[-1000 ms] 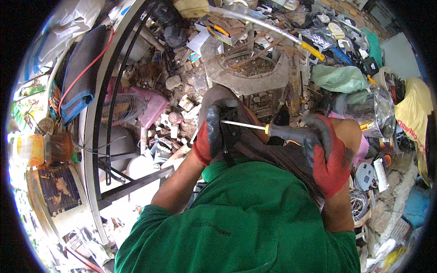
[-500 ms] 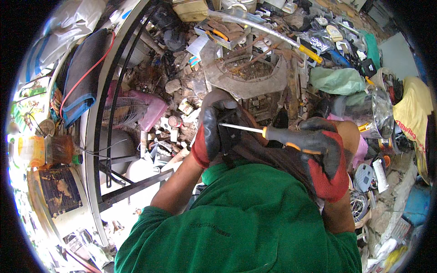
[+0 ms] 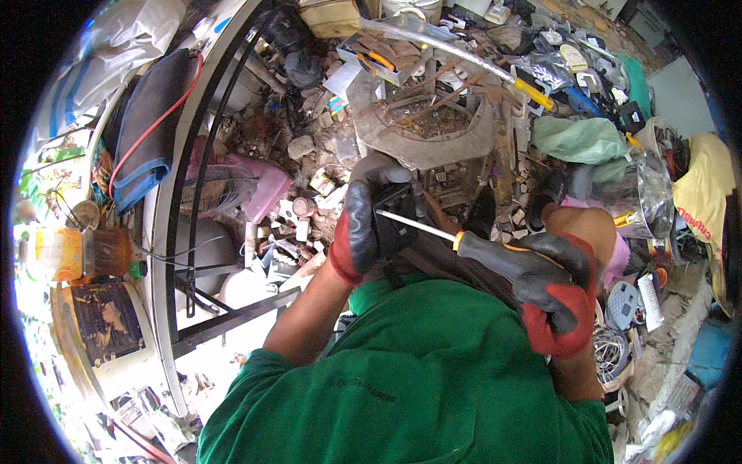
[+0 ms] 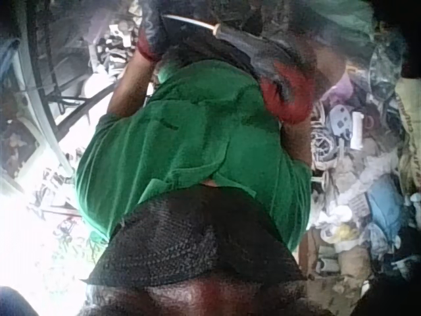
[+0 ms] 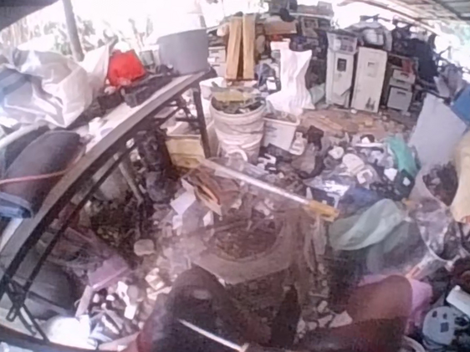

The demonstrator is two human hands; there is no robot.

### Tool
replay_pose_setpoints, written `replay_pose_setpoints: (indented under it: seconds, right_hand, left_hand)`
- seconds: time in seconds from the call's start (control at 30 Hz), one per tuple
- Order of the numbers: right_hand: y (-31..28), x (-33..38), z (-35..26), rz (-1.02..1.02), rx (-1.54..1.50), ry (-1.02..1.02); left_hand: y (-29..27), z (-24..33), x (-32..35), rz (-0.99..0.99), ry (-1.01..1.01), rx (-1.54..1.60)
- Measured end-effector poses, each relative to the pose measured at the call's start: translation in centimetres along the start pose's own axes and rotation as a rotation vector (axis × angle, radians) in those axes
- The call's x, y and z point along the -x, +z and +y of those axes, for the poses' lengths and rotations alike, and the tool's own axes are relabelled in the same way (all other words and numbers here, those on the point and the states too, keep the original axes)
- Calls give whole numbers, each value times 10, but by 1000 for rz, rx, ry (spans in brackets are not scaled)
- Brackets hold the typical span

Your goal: The person removes an electronic device from a plastic bag, then uses a screwdriver to unscrew and remove a back panel, revealing an internal circuit board.

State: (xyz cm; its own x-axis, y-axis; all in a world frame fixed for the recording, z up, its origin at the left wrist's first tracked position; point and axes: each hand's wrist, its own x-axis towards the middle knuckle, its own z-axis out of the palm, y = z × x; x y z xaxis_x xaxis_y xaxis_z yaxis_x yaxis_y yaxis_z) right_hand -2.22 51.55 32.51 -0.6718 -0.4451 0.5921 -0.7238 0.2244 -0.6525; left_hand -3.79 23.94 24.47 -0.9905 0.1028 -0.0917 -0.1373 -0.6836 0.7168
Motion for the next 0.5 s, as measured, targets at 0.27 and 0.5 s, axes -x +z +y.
replay_pose_setpoints:
  seconds: [0.27, 0.5]
  right_hand:
    - [-9, 4, -8, 135, 109, 72]
    - [-13, 0, -17, -27, 216, 83]
  left_hand:
    - [-5, 18, -8, -101, -3, 158]
    - [2, 17, -10, -103, -70, 195]
